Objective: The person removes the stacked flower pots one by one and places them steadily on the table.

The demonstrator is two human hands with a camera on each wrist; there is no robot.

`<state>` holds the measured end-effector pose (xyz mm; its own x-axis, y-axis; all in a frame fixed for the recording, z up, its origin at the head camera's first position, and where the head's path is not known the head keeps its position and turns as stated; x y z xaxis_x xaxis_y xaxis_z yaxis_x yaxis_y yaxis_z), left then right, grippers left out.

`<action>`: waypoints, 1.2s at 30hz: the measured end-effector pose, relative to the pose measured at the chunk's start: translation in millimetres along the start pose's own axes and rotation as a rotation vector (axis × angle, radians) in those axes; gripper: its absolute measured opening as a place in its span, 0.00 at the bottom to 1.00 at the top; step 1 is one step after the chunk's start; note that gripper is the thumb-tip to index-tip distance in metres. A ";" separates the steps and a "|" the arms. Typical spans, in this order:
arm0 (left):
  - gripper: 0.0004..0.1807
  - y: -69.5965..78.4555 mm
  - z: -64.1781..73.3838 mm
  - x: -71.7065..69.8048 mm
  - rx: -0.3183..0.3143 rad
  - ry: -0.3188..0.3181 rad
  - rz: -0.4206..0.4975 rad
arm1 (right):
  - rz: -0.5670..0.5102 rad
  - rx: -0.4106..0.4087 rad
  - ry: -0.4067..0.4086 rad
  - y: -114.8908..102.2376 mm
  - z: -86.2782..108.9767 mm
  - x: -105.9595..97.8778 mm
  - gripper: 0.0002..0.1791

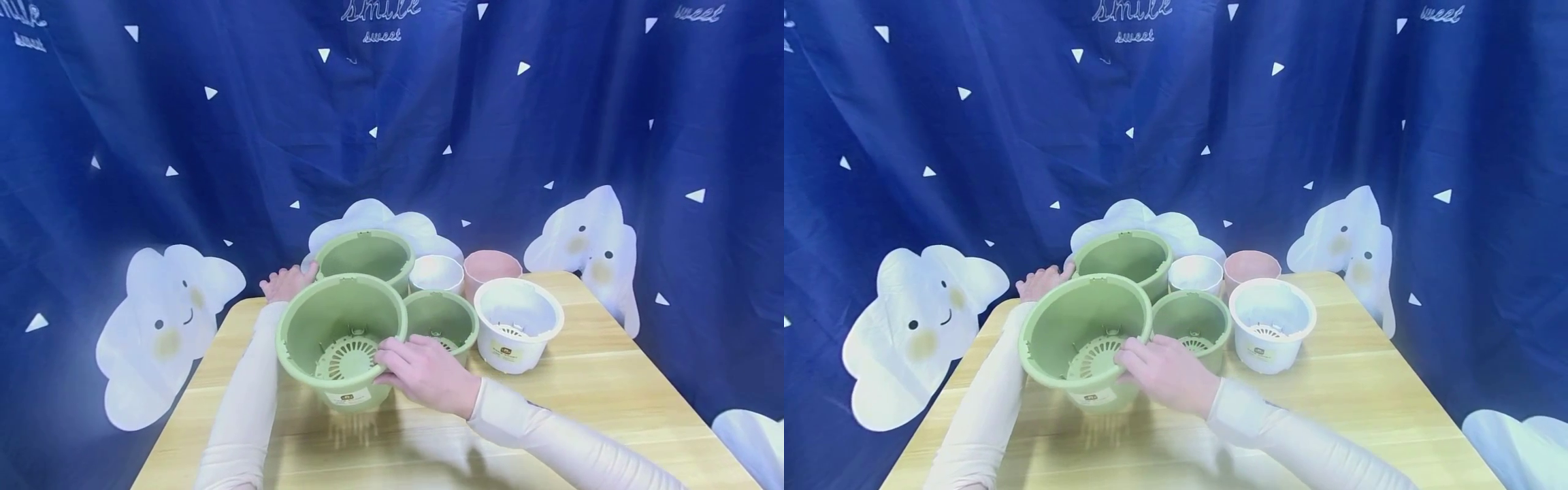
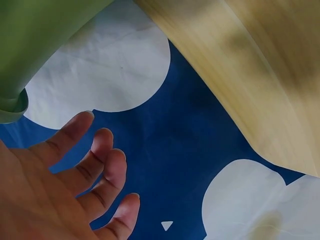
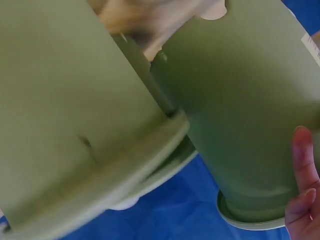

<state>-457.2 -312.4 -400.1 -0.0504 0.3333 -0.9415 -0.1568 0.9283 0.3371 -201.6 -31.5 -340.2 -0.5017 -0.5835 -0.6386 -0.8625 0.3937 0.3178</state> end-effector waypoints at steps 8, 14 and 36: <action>0.51 2.5 1.6 -1.9 0.000 0.007 -0.001 | -0.031 0.026 -0.026 -7.0 20.0 19.7 0.19; 0.51 3.2 3.3 -1.7 -0.004 -0.001 -0.015 | -0.029 0.040 -0.040 -12.7 32.6 31.6 0.20; 0.45 8.6 -1.0 -5.0 0.089 0.052 -0.035 | -0.002 0.090 -0.113 -13.0 43.3 63.5 0.20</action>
<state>-459.2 -306.2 -392.5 -0.0974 0.2936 -0.9509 -0.0711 0.9510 0.3009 -219.4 -42.9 -415.2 -0.4853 -0.5026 -0.7154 -0.8514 0.4577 0.2561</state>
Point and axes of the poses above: each hand's wrist, its own z-axis away from the middle knuckle, its own x-axis out of the palm, y = z × x, the point moved 8 cm from there along -z, towards the middle knuckle, and after that the axes turned 3 degrees about -y, right-handed, at the moved point
